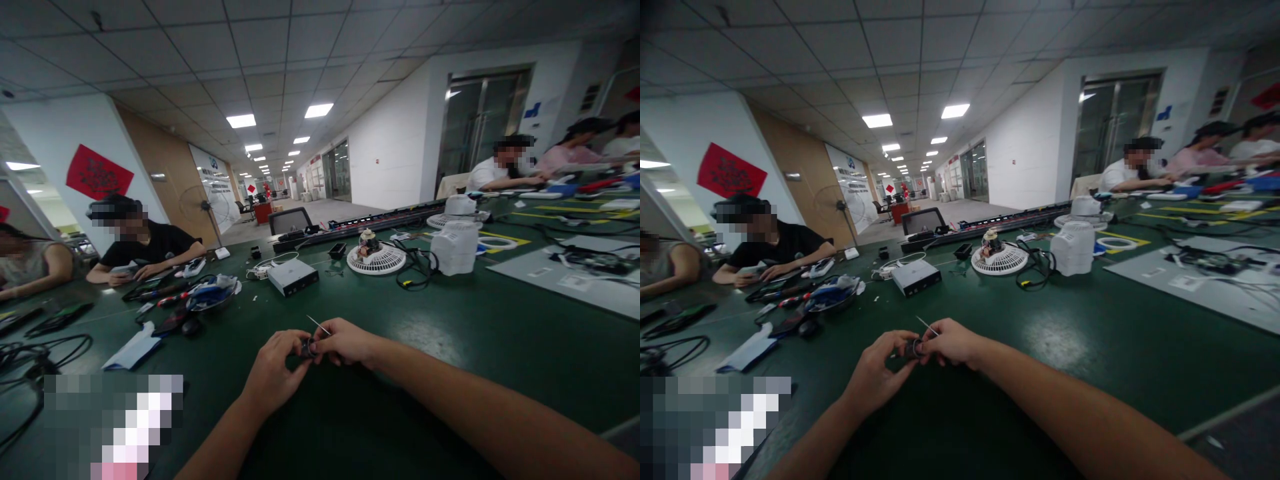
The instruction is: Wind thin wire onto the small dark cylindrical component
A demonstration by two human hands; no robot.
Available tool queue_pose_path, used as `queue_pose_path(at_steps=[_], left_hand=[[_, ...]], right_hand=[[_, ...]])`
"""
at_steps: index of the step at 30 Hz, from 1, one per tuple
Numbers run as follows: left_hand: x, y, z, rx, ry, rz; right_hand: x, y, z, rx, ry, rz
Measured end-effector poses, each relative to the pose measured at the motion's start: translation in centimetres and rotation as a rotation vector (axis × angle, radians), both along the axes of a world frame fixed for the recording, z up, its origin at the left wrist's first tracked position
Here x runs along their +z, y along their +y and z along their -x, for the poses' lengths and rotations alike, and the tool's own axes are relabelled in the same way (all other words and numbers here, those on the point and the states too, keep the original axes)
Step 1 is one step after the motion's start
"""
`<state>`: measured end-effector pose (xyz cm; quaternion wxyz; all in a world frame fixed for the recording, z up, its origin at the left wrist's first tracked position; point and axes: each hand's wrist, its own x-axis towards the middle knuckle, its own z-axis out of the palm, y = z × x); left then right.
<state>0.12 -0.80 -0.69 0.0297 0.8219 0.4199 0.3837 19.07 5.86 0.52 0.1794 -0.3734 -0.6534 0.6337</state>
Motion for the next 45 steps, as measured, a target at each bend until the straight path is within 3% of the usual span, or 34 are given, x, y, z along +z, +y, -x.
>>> queue_pose_path(at_steps=[9,13,18,22,25,31,36,40,45], left_hand=[[0.3,-0.3,0.0,-0.010,0.081,0.024],[0.3,-0.3,0.0,0.014,0.097,0.037],[0.6,0.1,-0.2,0.154,0.058,0.069],[0.7,0.4,-0.1,0.283,0.062,0.112],[0.7,0.6,0.3,0.357,0.052,0.148],[0.7,0.5,0.4,0.294,0.066,0.167],[0.7,0.4,0.3,0.260,0.070,0.177],[0.6,0.4,0.3,0.245,0.075,0.176],[0.5,0.5,0.2,0.239,0.096,0.156]], right_hand=[[-0.7,0.1,0.4,-0.072,-0.040,-0.011],[-1.2,0.3,0.5,-0.091,-0.039,-0.257],[-0.7,0.2,0.2,-0.104,-0.093,-0.429],[0.6,0.4,-1.2,-0.165,-0.283,-0.904],[1.1,0.8,-2.1,-0.093,-0.345,-1.092],[0.9,0.9,-2.3,0.094,-0.290,-1.194],[0.7,0.7,-2.1,0.034,-0.362,-1.215],[0.7,0.5,-2.0,0.111,-0.306,-1.158],[0.6,0.3,-1.5,-0.010,-0.374,-1.148]])
